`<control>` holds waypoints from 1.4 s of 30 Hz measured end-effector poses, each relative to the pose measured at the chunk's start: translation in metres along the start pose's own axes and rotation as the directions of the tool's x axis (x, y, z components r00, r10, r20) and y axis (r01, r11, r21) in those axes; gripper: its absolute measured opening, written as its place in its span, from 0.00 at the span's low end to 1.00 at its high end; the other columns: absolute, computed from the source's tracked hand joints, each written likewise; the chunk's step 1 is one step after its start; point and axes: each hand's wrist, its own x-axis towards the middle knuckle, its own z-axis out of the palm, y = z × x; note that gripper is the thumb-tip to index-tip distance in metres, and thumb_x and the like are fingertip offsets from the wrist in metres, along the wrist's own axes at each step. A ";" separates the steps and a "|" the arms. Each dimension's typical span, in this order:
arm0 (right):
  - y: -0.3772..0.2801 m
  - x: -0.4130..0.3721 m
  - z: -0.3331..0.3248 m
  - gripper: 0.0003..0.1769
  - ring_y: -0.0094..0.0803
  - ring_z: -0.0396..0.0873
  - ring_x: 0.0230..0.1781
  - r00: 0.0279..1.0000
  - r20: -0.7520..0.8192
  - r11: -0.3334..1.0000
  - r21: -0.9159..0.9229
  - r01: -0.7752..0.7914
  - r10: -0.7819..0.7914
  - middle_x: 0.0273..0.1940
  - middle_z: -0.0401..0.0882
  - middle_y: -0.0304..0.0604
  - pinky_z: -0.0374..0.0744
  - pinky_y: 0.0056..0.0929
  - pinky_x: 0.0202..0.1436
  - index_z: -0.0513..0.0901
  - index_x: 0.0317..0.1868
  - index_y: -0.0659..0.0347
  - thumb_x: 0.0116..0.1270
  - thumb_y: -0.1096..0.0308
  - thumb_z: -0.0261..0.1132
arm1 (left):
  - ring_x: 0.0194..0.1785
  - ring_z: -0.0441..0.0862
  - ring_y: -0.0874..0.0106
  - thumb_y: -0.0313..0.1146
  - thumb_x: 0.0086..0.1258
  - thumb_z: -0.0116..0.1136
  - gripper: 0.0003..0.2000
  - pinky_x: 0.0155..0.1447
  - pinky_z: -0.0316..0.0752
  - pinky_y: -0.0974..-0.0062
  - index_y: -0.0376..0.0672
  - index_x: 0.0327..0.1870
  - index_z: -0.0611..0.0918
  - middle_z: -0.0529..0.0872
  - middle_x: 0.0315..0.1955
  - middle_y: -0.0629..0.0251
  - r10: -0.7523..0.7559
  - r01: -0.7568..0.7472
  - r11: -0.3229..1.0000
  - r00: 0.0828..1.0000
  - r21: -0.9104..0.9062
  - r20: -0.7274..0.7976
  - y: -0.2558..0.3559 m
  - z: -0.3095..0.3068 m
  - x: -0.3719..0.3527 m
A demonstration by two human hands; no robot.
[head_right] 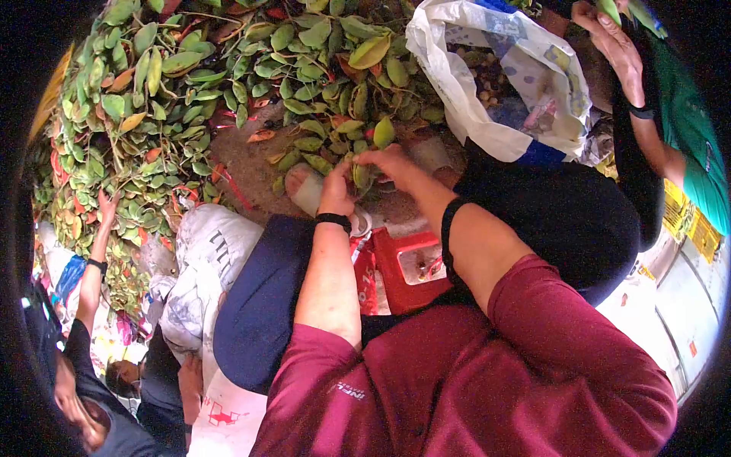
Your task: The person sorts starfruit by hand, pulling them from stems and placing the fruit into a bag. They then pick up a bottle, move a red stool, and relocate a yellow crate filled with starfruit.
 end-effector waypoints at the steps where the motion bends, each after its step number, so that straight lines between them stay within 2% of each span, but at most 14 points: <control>1: -0.005 -0.007 -0.002 0.28 0.32 0.82 0.47 1.000 0.024 0.999 0.031 -0.019 0.018 0.46 0.86 0.40 0.79 0.37 0.48 0.85 0.51 0.58 0.52 0.52 0.77 | 0.54 0.80 0.68 0.43 0.69 0.60 0.15 0.55 0.72 0.58 0.52 0.55 0.82 0.85 0.47 0.71 -0.003 0.003 0.999 1.000 0.039 -0.012 0.007 0.004 -0.013; 9: -0.060 -0.057 -0.010 0.25 0.31 0.82 0.47 0.967 0.168 0.981 0.070 0.183 -0.192 0.44 0.86 0.37 0.78 0.34 0.49 0.85 0.52 0.55 0.56 0.55 0.76 | 0.46 0.83 0.68 0.22 0.61 0.64 0.19 0.48 0.83 0.62 0.45 0.55 0.81 0.84 0.45 0.65 0.401 -0.400 0.871 0.914 0.286 0.056 0.062 0.037 -0.104; 13: -0.094 -0.109 -0.004 0.20 0.29 0.82 0.41 0.887 0.129 0.896 0.109 0.431 -0.443 0.42 0.85 0.39 0.78 0.33 0.47 0.86 0.46 0.59 0.54 0.62 0.78 | 0.53 0.81 0.70 0.22 0.63 0.63 0.24 0.48 0.83 0.67 0.44 0.62 0.77 0.80 0.53 0.60 0.536 -0.580 0.807 0.797 0.108 0.276 0.086 0.058 -0.173; 16: -0.123 -0.154 0.000 0.18 0.29 0.81 0.40 0.844 0.124 0.851 0.010 0.524 -0.522 0.41 0.84 0.40 0.78 0.33 0.46 0.86 0.45 0.62 0.54 0.65 0.78 | 0.51 0.82 0.68 0.25 0.69 0.58 0.18 0.50 0.84 0.59 0.46 0.61 0.78 0.81 0.53 0.64 0.449 -0.487 0.873 0.802 -0.002 0.394 0.103 0.079 -0.223; 20: -0.165 -0.216 -0.007 0.24 0.31 0.81 0.43 0.785 0.152 0.772 -0.143 0.619 -0.601 0.42 0.85 0.43 0.78 0.31 0.49 0.85 0.49 0.69 0.54 0.65 0.78 | 0.48 0.85 0.71 0.32 0.73 0.59 0.14 0.49 0.85 0.65 0.45 0.58 0.80 0.85 0.49 0.67 0.592 -0.731 0.646 0.662 0.221 0.460 0.119 0.102 -0.261; 21: -0.174 -0.239 -0.011 0.24 0.30 0.81 0.43 0.767 0.158 0.753 -0.150 0.641 -0.622 0.41 0.86 0.44 0.78 0.31 0.48 0.85 0.49 0.69 0.54 0.64 0.78 | 0.43 0.84 0.77 0.28 0.71 0.63 0.09 0.51 0.79 0.79 0.39 0.50 0.83 0.86 0.41 0.70 0.595 -0.713 0.680 0.673 0.172 0.439 0.120 0.118 -0.291; 22: -0.180 -0.263 -0.016 0.25 0.30 0.81 0.43 0.752 0.162 0.735 -0.158 0.659 -0.639 0.41 0.86 0.45 0.78 0.31 0.48 0.85 0.49 0.70 0.54 0.64 0.78 | 0.41 0.85 0.77 0.28 0.69 0.65 0.09 0.48 0.81 0.76 0.40 0.48 0.82 0.87 0.41 0.69 0.576 -0.735 0.652 0.640 0.186 0.508 0.125 0.129 -0.307; 23: -0.185 -0.289 -0.027 0.25 0.27 0.81 0.43 0.561 0.278 0.464 -0.345 0.816 -0.780 0.41 0.86 0.45 0.78 0.30 0.48 0.86 0.50 0.69 0.55 0.62 0.78 | 0.40 0.85 0.76 0.28 0.69 0.66 0.10 0.45 0.82 0.75 0.40 0.48 0.81 0.87 0.41 0.68 0.522 -0.713 0.661 0.662 0.235 0.538 0.127 0.136 -0.326; 26: -0.199 -0.297 -0.054 0.23 0.25 0.81 0.42 0.484 0.365 0.352 -0.372 0.859 -0.795 0.40 0.87 0.43 0.78 0.30 0.47 0.87 0.48 0.66 0.55 0.61 0.76 | 0.36 0.86 0.75 0.31 0.65 0.71 0.16 0.36 0.85 0.72 0.39 0.50 0.79 0.87 0.38 0.66 0.419 -0.715 0.622 0.647 0.318 0.637 0.129 0.161 -0.363; 29: -0.214 -0.304 -0.077 0.16 0.27 0.79 0.32 0.109 0.479 -0.286 -0.675 0.680 -0.871 0.32 0.85 0.43 0.78 0.33 0.40 0.89 0.39 0.60 0.61 0.55 0.72 | 0.37 0.85 0.75 0.33 0.62 0.75 0.18 0.40 0.84 0.74 0.34 0.47 0.81 0.87 0.39 0.64 0.461 -0.795 0.505 0.578 0.336 0.673 0.130 0.195 -0.383; 30: -0.209 -0.330 -0.072 0.17 0.29 0.78 0.29 0.407 0.229 0.238 -0.528 0.815 -0.884 0.28 0.83 0.46 0.77 0.35 0.37 0.89 0.36 0.57 0.63 0.50 0.70 | 0.39 0.84 0.76 0.32 0.62 0.75 0.16 0.43 0.82 0.75 0.34 0.46 0.83 0.87 0.40 0.64 0.511 -0.837 0.445 0.529 0.318 0.678 0.136 0.202 -0.358; 34: -0.214 -0.365 -0.086 0.22 0.23 0.75 0.29 0.483 0.005 0.440 -0.407 0.801 -0.875 0.30 0.83 0.39 0.74 0.33 0.33 0.87 0.37 0.64 0.63 0.50 0.72 | 0.39 0.83 0.78 0.32 0.68 0.69 0.11 0.42 0.81 0.75 0.39 0.48 0.82 0.86 0.38 0.68 0.406 -0.771 0.606 0.510 0.195 0.758 0.134 0.233 -0.367; 37: -0.208 -0.359 -0.096 0.17 0.21 0.77 0.30 0.520 0.119 0.495 -0.187 0.848 -0.846 0.33 0.84 0.36 0.76 0.29 0.31 0.86 0.44 0.63 0.58 0.63 0.77 | 0.37 0.84 0.75 0.34 0.70 0.67 0.16 0.41 0.84 0.68 0.43 0.55 0.78 0.85 0.41 0.71 0.395 -0.675 0.728 0.555 0.118 0.732 0.129 0.248 -0.357; 42: -0.196 -0.336 -0.101 0.19 0.21 0.79 0.33 0.570 0.114 0.548 -0.178 0.817 -0.814 0.35 0.84 0.34 0.77 0.23 0.36 0.84 0.49 0.64 0.56 0.72 0.76 | 0.41 0.85 0.74 0.35 0.72 0.64 0.14 0.43 0.84 0.69 0.43 0.54 0.80 0.85 0.42 0.69 0.400 -0.641 0.755 0.617 0.138 0.678 0.125 0.253 -0.320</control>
